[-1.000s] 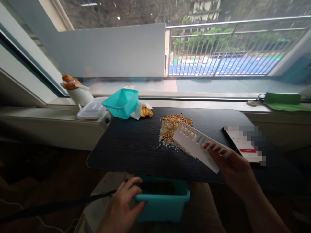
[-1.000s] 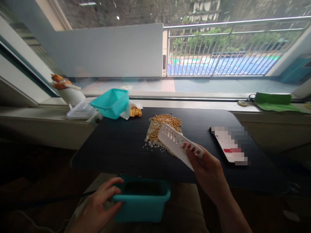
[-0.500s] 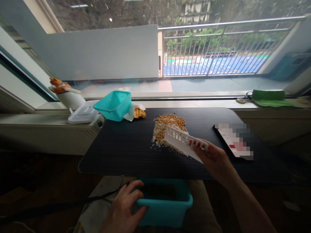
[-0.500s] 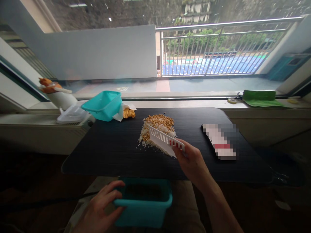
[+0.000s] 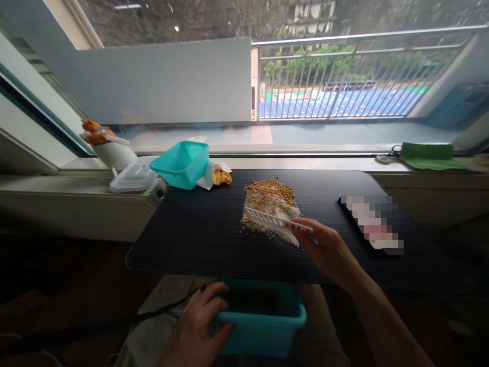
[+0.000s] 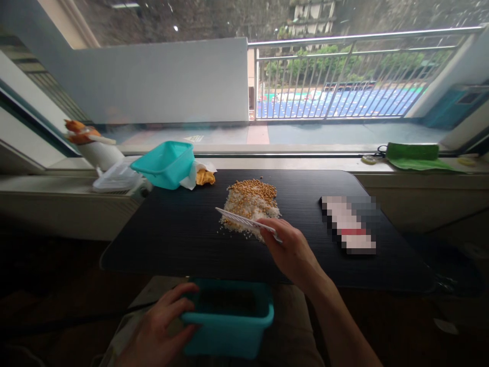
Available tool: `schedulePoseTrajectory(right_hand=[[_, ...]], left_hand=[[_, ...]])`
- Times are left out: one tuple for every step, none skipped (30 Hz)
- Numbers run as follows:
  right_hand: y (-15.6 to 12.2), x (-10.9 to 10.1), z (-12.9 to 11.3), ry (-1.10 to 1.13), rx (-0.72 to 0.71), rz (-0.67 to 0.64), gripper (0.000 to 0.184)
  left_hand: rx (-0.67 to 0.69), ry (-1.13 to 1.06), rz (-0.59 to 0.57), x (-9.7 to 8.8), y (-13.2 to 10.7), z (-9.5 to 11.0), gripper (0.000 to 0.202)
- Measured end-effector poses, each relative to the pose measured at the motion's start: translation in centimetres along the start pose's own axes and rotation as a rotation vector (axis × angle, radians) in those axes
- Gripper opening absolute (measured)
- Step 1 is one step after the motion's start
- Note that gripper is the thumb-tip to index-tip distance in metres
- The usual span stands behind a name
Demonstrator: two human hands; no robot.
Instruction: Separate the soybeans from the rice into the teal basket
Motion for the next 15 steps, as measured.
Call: schedulePoseTrajectory(right_hand=[[-0.1,-0.1,-0.1,-0.003,0.005,-0.004,0.023],[-0.3,-0.3,-0.3,-0.004,0.006,-0.001,0.023],[-0.5,-0.5,-0.5,-0.003,0.007,0.005,0.023],[-0.7,-0.8,-0.6,-0.001,0.010,0.017,0.023],[-0.9,-1.1,-0.7,0.001,0.016,0.032,0.023],[-1.1,-1.4,-0.7,0.004,0.021,0.045,0.023],[-1.3,-1.6,-0.7,0.007,0.024,0.055,0.023],[-1.5,-1.8,-0.6,0.011,0.028,0.061,0.023],[-1.7,-1.9,-0.4,0.015,0.034,0.063,0.023],[-1.8,-2.0,-0.3,0.019,0.042,0.062,0.023],[-2.0,-2.0,-0.1,0.022,0.051,0.059,0.024],[-2.2,-2.1,0.2,0.024,0.061,0.057,0.025],[-2.3,-2.1,0.3,0.027,0.072,0.053,0.026],[-2.5,-2.1,0.5,0.033,0.079,0.046,0.027],[-2.6,-2.0,0.7,0.046,0.087,0.036,0.027]], left_hand=[[-0.003,-0.001,0.004,0.0,0.0,-0.1,0.009],[-0.006,-0.003,0.007,-0.1,0.0,-0.2,0.009],[-0.008,-0.004,0.010,-0.1,0.0,-0.3,0.009],[-0.008,-0.006,0.013,-0.1,0.1,-0.3,0.009],[-0.006,-0.006,0.018,-0.2,0.1,-0.4,0.009],[-0.005,-0.007,0.020,-0.2,0.1,-0.4,0.009],[-0.005,-0.009,0.020,-0.1,0.2,-0.4,0.009],[-0.006,-0.010,0.017,-0.1,0.2,-0.4,0.009],[-0.008,-0.013,0.014,-0.1,0.3,-0.4,0.009],[-0.012,-0.015,0.007,0.0,0.3,-0.4,0.009],[-0.017,-0.018,0.002,0.0,0.4,-0.3,0.009],[-0.020,-0.020,-0.002,0.0,0.4,-0.2,0.009],[-0.023,-0.022,-0.005,0.0,0.5,-0.2,0.009],[-0.024,-0.025,-0.010,0.0,0.5,-0.1,0.009],[-0.025,-0.028,-0.015,0.0,0.5,-0.1,0.009]])
Point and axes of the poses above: each hand's wrist, its own y-axis towards the middle knuckle, its own x-axis out of the palm, z = x × y, the point moved 9 cm from there along y, towards the middle knuckle, and after that the axes turned 10 degrees about -z, right-handed, at the moved point
